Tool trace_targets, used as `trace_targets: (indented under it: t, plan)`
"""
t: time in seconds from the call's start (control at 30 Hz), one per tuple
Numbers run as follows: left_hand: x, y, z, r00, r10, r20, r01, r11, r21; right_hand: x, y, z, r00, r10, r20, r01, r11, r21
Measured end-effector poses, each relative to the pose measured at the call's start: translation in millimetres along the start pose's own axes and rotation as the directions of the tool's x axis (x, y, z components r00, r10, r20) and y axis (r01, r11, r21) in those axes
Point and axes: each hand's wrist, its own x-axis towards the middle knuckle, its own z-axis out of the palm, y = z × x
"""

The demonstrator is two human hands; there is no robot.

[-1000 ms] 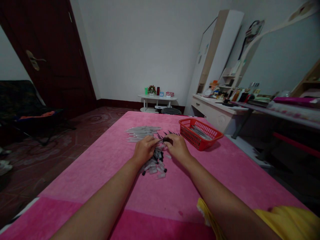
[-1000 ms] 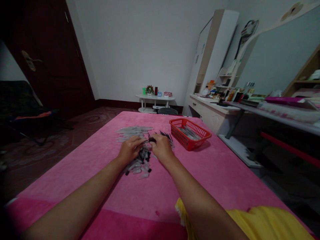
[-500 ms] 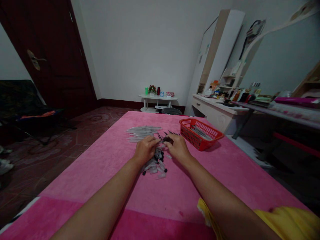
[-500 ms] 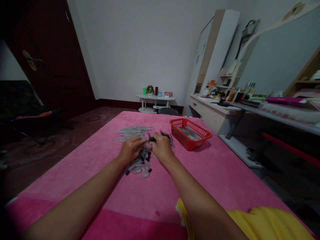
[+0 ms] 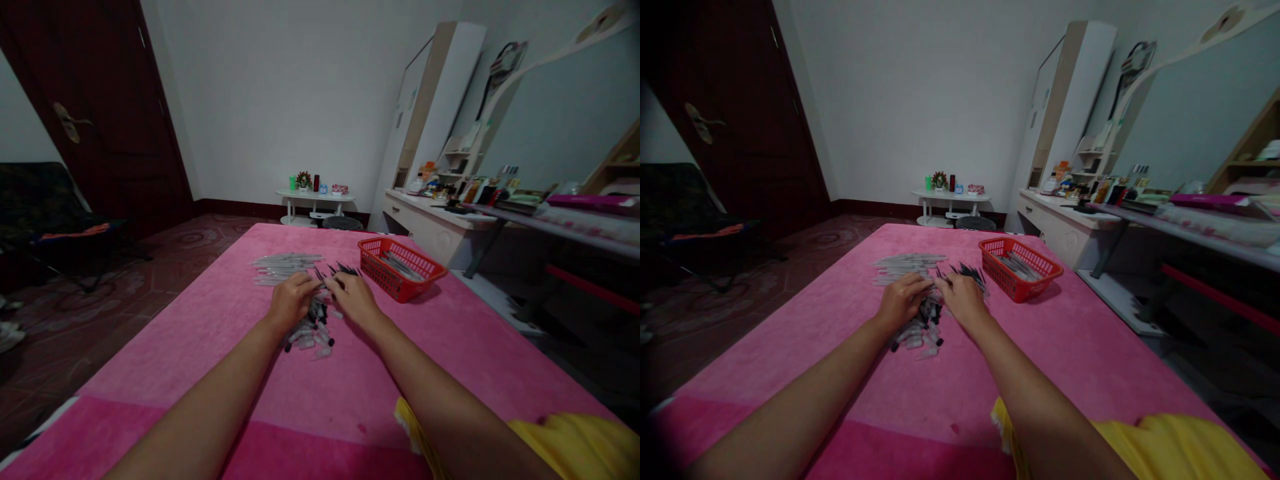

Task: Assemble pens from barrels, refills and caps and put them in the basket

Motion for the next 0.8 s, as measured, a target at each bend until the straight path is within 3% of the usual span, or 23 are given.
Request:
trace_targets:
  t: [0.2, 0.8]
  plan:
    - [0.0, 1.2, -0.7, 1.000, -0.004, -0.007, 0.004, 1.000, -0.012, 1.3, 5.6, 4.4, 0.998, -0.060, -0.014, 0.061, 0.997, 0.042]
    - [0.0, -1.1, 1.2, 0.999, 0.023, -0.025, -0.024, 0.999, -0.034, -0.1, 0.6, -0.9, 0.999, -0.034, 0.015, 0.034, 0.999, 0.005]
